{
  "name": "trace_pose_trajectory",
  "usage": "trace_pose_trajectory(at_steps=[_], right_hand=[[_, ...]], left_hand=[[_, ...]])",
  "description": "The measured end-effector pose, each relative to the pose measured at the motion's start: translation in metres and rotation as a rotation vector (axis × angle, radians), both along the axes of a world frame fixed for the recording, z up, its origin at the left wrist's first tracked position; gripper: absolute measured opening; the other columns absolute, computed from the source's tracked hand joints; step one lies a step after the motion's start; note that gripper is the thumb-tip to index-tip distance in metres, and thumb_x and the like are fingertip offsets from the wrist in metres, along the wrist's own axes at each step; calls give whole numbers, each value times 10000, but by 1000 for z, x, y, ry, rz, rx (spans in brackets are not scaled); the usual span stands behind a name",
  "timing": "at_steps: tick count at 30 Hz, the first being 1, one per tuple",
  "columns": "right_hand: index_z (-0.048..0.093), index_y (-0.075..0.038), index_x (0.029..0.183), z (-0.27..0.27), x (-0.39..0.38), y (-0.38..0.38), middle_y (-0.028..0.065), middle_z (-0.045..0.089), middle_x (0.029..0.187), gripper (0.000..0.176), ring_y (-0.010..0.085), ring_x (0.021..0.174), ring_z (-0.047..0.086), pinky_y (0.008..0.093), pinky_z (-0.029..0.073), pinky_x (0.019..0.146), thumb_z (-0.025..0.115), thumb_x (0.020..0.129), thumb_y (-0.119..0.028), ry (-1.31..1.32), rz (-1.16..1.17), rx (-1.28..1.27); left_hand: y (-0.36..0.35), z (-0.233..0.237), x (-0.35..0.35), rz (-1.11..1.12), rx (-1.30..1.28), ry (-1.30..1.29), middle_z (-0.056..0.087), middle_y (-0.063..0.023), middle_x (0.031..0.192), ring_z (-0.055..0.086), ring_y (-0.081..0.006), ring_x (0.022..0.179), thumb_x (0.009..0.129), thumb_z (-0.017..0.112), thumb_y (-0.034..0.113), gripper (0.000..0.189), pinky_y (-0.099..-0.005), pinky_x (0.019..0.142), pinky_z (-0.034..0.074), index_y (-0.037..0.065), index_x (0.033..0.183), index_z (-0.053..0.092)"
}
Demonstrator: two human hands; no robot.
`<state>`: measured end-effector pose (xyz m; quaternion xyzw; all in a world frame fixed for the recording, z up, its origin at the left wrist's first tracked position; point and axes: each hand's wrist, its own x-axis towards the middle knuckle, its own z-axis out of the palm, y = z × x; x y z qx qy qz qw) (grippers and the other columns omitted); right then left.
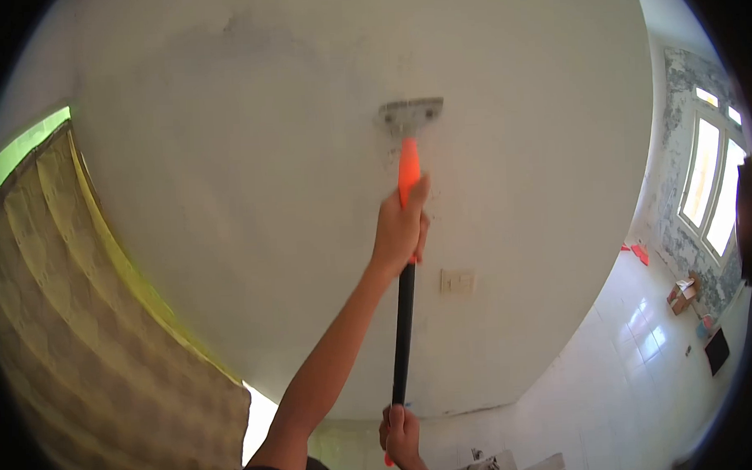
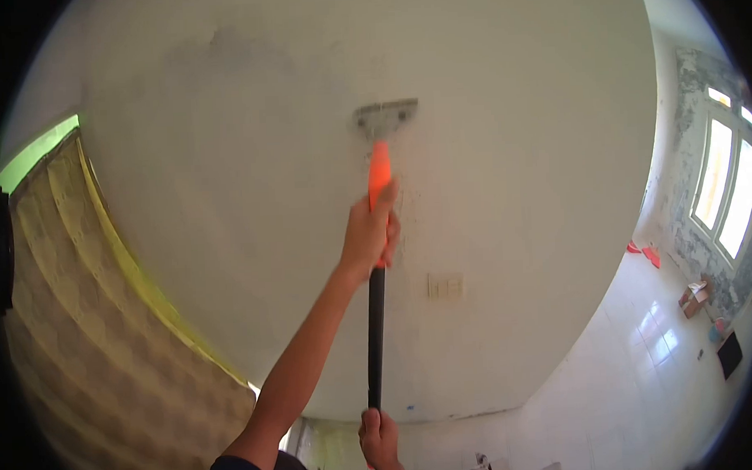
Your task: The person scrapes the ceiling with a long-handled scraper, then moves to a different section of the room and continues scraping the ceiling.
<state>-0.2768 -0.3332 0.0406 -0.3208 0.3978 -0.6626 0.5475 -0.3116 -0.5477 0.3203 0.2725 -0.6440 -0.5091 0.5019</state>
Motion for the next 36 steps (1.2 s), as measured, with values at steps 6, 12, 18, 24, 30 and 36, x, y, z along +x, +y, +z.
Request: trace_pose_trajectory(at_steps=[6, 12, 18, 24, 30, 36], right_hand=[[454, -100, 721, -30, 0, 1, -63, 382, 566, 470, 38, 445, 363, 243, 254, 391, 457, 1063, -422, 0, -76, 43], [443, -102, 736, -87, 3, 14, -42, 363, 498, 514, 62, 363, 349, 256, 264, 333, 414, 1056, -503, 17, -79, 69], [447, -107, 743, -88, 8, 11, -49, 365, 520, 504, 53, 376, 339, 248, 248, 339, 426, 1052, -504, 23, -98, 45], [487, -82, 755, 9, -34, 13, -62, 397, 573, 469, 37, 456, 367, 241, 259, 403, 476, 1055, -442, 34, -44, 89], [498, -80, 783, -21, -25, 15, -67, 389, 585, 437, 25, 471, 359, 236, 248, 410, 483, 1057, -420, 32, -79, 70], [445, -109, 721, -63, 3, 29, -50, 353, 547, 494, 64, 430, 337, 269, 258, 382, 449, 1047, -480, 99, -138, 110]], left_hand=[[7, -33, -11, 43, 0, -13, 442, 10, 584, 393, -95, 340, 916, 655, 125, 232, -288, 306, 344, 64, 842, 443], [43, -113, 0, 176, -33, -197, 525, -61, 684, 507, -147, 472, 959, 604, 165, 199, -333, 436, 426, 35, 971, 453], [41, -130, 3, 222, -139, -188, 534, -82, 732, 544, -166, 629, 966, 576, 136, 172, -362, 604, 462, 24, 991, 448], [40, -49, -8, 154, -81, -94, 482, -53, 744, 514, -155, 619, 934, 534, 70, 106, -360, 600, 452, 36, 965, 438], [34, -73, -12, 137, -57, -46, 428, -10, 656, 366, -90, 435, 904, 538, 47, 140, -289, 370, 344, 76, 919, 402], [45, -114, 1, 133, -17, -141, 444, -29, 767, 439, -96, 567, 896, 528, 44, 115, -291, 467, 403, 55, 929, 419]])
